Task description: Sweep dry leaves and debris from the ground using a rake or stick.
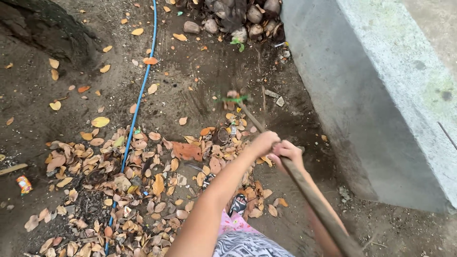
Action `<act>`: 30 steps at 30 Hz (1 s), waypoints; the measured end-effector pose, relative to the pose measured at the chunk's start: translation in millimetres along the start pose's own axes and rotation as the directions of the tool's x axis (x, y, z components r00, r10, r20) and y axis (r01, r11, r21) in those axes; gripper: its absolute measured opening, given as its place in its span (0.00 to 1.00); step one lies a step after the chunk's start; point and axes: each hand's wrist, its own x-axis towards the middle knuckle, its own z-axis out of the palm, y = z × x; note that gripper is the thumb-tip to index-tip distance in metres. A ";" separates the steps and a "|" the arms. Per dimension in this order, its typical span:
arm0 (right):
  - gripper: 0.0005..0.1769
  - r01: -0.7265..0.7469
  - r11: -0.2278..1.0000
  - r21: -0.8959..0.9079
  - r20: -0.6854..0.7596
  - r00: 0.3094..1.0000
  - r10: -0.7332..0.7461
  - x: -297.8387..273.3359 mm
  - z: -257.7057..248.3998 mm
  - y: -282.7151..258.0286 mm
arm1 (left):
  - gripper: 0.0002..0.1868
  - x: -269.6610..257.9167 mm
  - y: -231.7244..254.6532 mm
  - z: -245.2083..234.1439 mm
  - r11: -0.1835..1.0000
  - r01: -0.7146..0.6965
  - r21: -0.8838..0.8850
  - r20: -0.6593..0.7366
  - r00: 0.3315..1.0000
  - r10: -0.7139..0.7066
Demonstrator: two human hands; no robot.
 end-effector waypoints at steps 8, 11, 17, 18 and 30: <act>0.10 0.224 0.948 0.227 -0.116 0.972 -0.202 19.2 -69.8 -81.4 | 0.06 27.0 93.1 -56.2 0.978 -0.175 -0.113 0.049 0.982 0.182; 0.10 0.319 0.907 0.276 -0.150 0.946 -0.287 44.0 -76.8 -103.0 | 0.08 35.8 102.9 -81.6 0.964 -0.233 -0.126 -0.044 0.972 0.229; 0.10 0.310 0.940 0.143 -0.151 0.945 -0.289 69.0 -15.9 -56.8 | 0.06 36.1 27.6 -111.5 0.977 -0.211 0.036 -0.021 0.977 0.211; 0.12 0.191 0.980 0.056 -0.137 0.974 -0.182 69.1 2.4 -36.9 | 0.05 34.3 6.8 -114.4 0.981 -0.187 0.058 -0.025 0.982 0.188; 0.09 0.168 0.985 0.030 0.022 0.985 -0.169 94.4 64.8 -35.0 | 0.04 -26.4 -44.0 -115.2 0.969 0.233 -0.081 0.080 0.971 -0.226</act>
